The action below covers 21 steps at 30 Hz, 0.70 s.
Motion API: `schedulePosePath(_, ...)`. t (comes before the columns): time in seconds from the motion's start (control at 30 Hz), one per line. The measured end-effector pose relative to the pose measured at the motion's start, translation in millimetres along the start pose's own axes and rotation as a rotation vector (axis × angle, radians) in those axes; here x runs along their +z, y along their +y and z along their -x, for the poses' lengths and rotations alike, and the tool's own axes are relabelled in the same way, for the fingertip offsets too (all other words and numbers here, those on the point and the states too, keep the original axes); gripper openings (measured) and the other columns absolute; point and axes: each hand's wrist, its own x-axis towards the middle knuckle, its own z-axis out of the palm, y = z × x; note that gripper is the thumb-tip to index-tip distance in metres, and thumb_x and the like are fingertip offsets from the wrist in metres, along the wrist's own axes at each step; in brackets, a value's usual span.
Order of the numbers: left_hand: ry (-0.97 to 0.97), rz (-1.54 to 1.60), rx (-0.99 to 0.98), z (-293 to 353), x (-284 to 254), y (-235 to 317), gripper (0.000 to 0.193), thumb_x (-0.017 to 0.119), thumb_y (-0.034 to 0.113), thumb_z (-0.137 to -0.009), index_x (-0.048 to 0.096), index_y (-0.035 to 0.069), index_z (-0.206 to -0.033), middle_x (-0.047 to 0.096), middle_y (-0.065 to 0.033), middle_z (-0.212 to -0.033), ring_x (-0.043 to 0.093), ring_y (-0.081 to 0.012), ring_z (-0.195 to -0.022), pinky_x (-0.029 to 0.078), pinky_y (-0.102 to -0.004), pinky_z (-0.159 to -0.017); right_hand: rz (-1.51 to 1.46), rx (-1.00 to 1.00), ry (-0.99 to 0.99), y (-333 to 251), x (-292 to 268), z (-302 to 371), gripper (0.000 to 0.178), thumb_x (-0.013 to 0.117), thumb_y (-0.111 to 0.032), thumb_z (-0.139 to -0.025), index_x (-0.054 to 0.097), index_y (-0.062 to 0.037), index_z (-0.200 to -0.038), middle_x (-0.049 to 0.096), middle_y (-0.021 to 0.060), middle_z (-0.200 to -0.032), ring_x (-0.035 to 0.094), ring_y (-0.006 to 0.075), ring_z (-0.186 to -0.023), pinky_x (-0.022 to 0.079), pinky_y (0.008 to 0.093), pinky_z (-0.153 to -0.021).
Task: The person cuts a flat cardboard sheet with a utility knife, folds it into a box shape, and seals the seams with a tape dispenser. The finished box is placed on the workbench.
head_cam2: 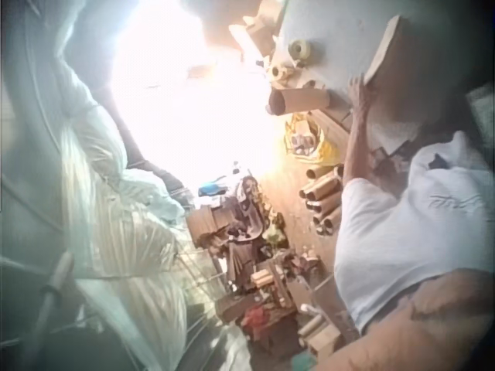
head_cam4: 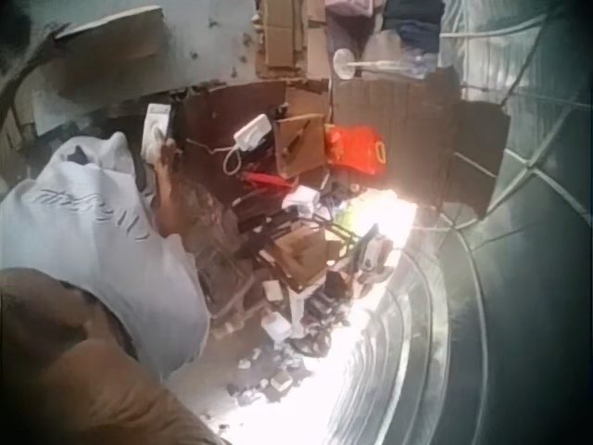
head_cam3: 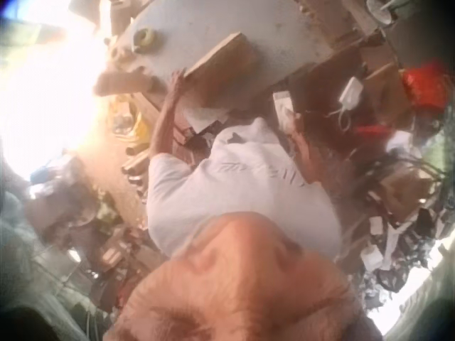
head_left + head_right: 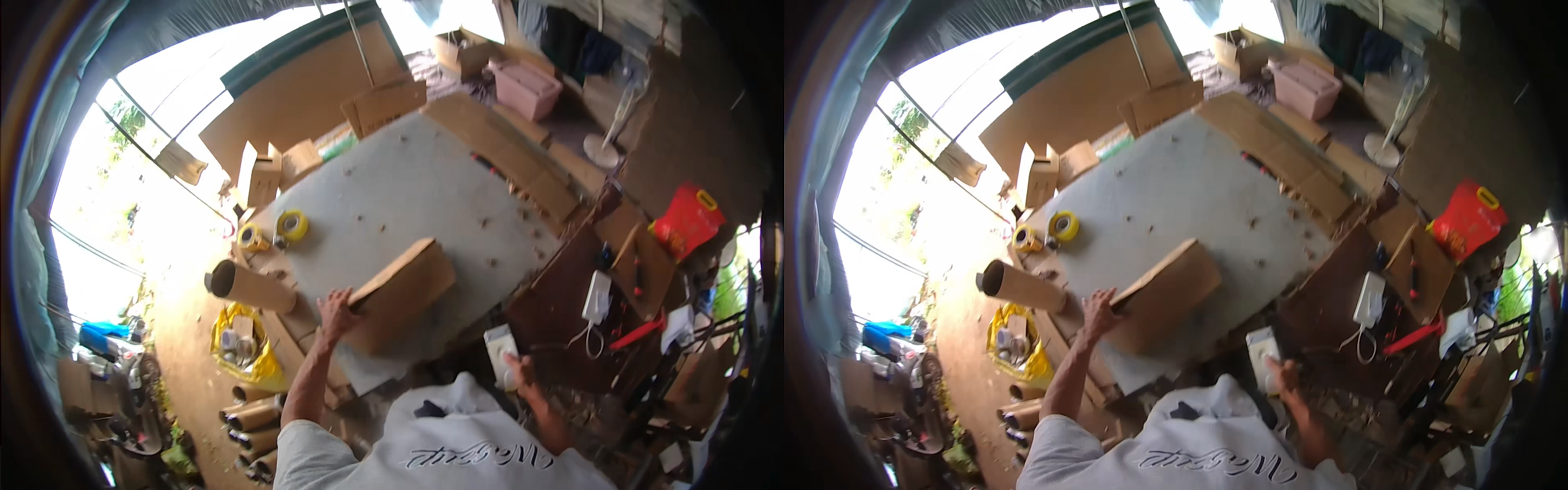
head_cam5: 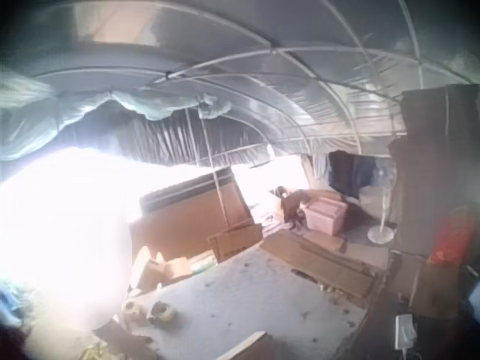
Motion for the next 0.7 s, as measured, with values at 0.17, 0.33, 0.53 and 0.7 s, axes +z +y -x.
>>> schedulePosePath(0.17, -0.011, 0.615, -0.116, 35.1, 32.7, -44.4, 0.058, 0.086, 0.031, -0.081, 0.068, 0.001, -0.128, 0.076, -0.0167, -0.103, 0.071, -0.0208, -0.089, 0.055, -0.0353, -0.083, 0.036, -0.198, -0.161, -24.0, -11.5, 12.7, 0.051, 0.069, -0.047, -0.089, 0.072, 0.0036, -0.089, 0.067, 0.0063, -0.077, 0.058, 0.0143, -0.071, 0.047, 0.0358, -0.064)
schedulePosePath(0.33, 0.013, 0.739, -0.231, 35.4, 35.7, -4.3, 0.061, 0.085, 0.032, -0.081, 0.067, 0.003, -0.131, 0.070, -0.0176, -0.129, 0.069, -0.0311, -0.118, 0.053, -0.0334, -0.099, -0.010, -0.324, -0.388, -109.8, 32.5, 44.8, 0.040, 0.066, -0.035, -0.096, 0.073, 0.0023, -0.108, 0.071, 0.0042, -0.087, 0.061, 0.0127, -0.080, 0.051, 0.0338, -0.072)
schedulePosePath(0.53, 0.076, 0.872, -0.225, 53.7, -22.7, 36.9, 0.063, 0.073, 0.040, -0.095, 0.059, 0.000, -0.140, 0.065, -0.0135, -0.137, 0.060, -0.0261, -0.127, 0.045, -0.0396, -0.110, 0.139, -0.582, -0.548, -175.7, 110.3, 58.7, 0.042, 0.071, -0.036, -0.095, 0.071, 0.0050, -0.105, 0.071, 0.0137, -0.080, 0.063, 0.0159, -0.074, 0.051, 0.0346, -0.068)
schedulePosePath(0.7, -0.356, 1.756, -0.152, 72.4, -64.3, 44.6, 0.045, 0.071, 0.035, -0.099, 0.068, 0.000, -0.128, 0.070, -0.0107, -0.122, 0.064, -0.0171, -0.111, 0.052, -0.0335, -0.097, 0.244, -0.667, -0.672, -197.8, 167.7, 73.6, 0.044, 0.074, -0.037, -0.093, 0.068, 0.0070, -0.095, 0.069, 0.0166, -0.073, 0.065, 0.0202, -0.066, 0.051, 0.0364, -0.062)
